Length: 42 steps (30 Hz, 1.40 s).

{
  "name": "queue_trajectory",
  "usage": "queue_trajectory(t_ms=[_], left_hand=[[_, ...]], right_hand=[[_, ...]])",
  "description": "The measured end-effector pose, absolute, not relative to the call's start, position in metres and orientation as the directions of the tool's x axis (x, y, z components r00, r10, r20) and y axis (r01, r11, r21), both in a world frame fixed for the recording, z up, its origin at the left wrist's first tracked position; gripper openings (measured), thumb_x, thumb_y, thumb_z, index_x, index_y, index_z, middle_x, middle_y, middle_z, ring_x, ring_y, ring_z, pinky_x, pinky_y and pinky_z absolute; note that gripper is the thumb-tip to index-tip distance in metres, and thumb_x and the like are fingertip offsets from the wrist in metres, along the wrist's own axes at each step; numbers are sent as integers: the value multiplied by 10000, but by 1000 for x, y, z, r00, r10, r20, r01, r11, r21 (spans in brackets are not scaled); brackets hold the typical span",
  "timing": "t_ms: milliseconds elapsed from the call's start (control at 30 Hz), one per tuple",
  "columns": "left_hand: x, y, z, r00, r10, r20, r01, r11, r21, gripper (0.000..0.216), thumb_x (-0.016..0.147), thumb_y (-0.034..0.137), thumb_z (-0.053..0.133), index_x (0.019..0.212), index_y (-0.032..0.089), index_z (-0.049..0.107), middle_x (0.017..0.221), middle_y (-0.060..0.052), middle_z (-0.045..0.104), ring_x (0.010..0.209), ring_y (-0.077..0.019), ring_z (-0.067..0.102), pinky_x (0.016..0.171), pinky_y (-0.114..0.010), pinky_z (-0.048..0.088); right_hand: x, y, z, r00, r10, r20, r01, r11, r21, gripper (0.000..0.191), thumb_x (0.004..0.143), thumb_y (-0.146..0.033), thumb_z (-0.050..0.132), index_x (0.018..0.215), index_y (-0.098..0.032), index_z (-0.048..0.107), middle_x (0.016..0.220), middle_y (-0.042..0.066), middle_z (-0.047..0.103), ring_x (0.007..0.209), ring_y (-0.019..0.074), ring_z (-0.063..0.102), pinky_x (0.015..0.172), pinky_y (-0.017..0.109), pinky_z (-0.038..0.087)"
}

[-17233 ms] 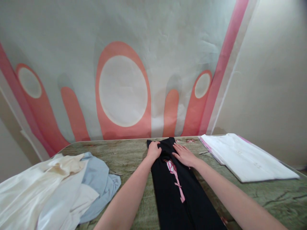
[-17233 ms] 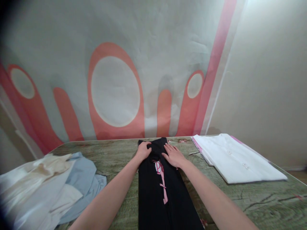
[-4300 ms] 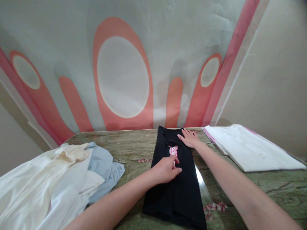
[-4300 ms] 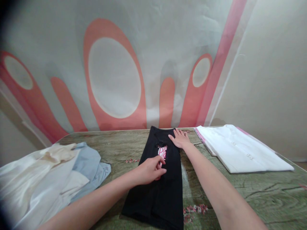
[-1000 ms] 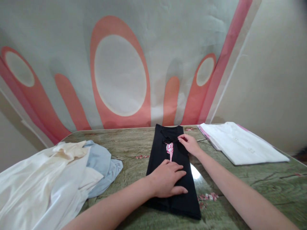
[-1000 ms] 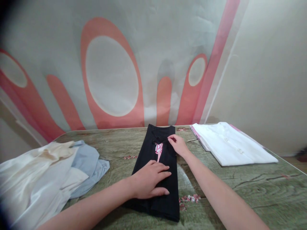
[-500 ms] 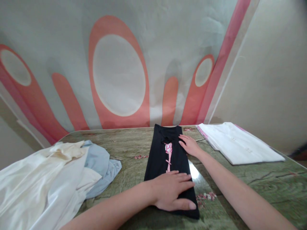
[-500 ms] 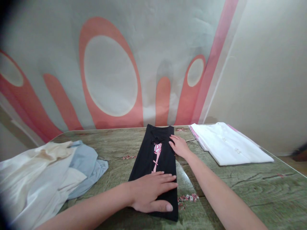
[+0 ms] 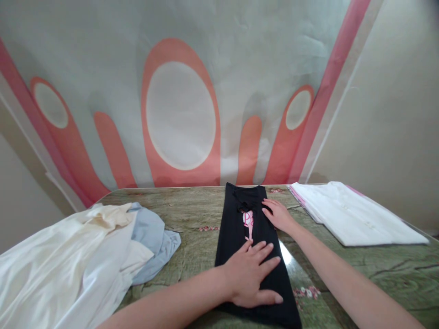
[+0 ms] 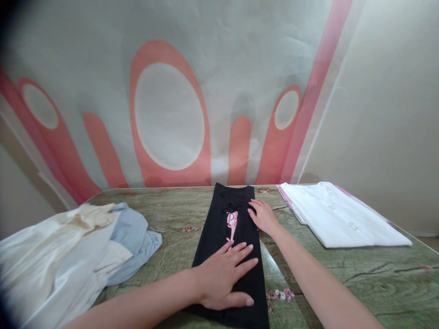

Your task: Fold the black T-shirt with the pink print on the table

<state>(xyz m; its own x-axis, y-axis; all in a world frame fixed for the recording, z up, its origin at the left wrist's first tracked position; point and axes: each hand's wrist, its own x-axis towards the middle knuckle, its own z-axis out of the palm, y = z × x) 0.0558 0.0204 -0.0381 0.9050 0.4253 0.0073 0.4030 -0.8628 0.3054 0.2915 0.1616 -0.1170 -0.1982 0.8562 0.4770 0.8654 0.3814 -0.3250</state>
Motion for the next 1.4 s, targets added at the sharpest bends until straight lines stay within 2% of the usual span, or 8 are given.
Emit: queue_trajectory(t_ms=[100, 233, 467, 633, 767, 933, 1100, 1400], left_hand=[[62, 11, -40, 875, 483, 36, 442, -826, 351, 633, 883, 584, 207, 1386, 201, 242, 1457, -87, 200, 1342, -260, 128, 1070, -481, 142], [64, 14, -43, 838, 534, 110, 458, -799, 389, 543, 920, 477, 230, 1371, 176, 264, 1452, -86, 219, 1343, -222, 138, 1071, -411, 205], [43, 75, -55, 672, 710, 213, 675, -705, 218, 469, 881, 208, 319, 1342, 124, 300, 1445, -104, 234, 1342, -192, 145, 1088, -384, 150], [25, 102, -65, 586, 786, 196, 778, -614, 133, 538, 910, 399, 277, 1359, 103, 269, 1445, -135, 216, 1341, -221, 142, 1076, -413, 140], [21, 103, -73, 590, 799, 120, 794, -600, 94, 686, 882, 565, 202, 1373, 88, 249, 1445, -155, 201, 1341, -247, 130, 1070, -434, 124], [27, 95, -79, 527, 844, 99, 841, -535, 82, 730, 856, 619, 193, 1384, 117, 245, 1456, -144, 171, 1339, -304, 97, 1048, -501, 124], [40, 78, -83, 437, 894, 98, 886, -447, 122, 789, 822, 662, 211, 1384, 109, 255, 1452, -175, 157, 1327, -366, 85, 1022, -568, 126], [58, 43, -79, 405, 910, 88, 891, -415, 184, 846, 782, 704, 187, 1384, 115, 276, 1452, -162, 168, 1327, -382, 15, 1018, -617, 57]], right_hand=[[287, 159, -110, -178, 832, 525, 831, 412, -373, 285, 797, -241, 481, 1031, -182, 632, 1091, 94, 626, 1088, 241, 515, 976, 466, 361], [273, 151, -100, -196, 808, 556, 774, 475, -418, 320, 833, -243, 437, 1108, -194, 594, 1139, 84, 603, 1104, 217, 509, 984, 432, 372], [256, 138, -94, -338, 790, 512, 734, 562, -382, 382, 858, -307, 431, 1208, -185, 526, 1257, 91, 524, 1168, 207, 462, 1019, 406, 345], [256, 137, -103, -384, 823, 418, 768, 536, -351, 528, 854, -434, 438, 1315, -179, 406, 1361, 105, 412, 1253, 241, 363, 1042, 444, 300], [257, 141, -108, -397, 844, 360, 795, 512, -324, 505, 847, -464, 435, 1241, -154, 494, 1321, 133, 456, 1243, 269, 374, 1032, 469, 297], [250, 136, -89, -332, 821, 464, 766, 522, -376, 312, 839, -326, 466, 1091, -194, 595, 1156, 102, 582, 1098, 238, 509, 970, 437, 377], [235, 128, -76, -345, 792, 504, 733, 563, -382, 299, 811, -235, 482, 1094, -204, 573, 1123, 80, 579, 1068, 217, 512, 956, 405, 388], [218, 158, -83, -333, 848, 411, 808, 482, -338, 289, 785, -227, 511, 1060, -173, 581, 1055, 99, 597, 1002, 222, 538, 901, 377, 410]])
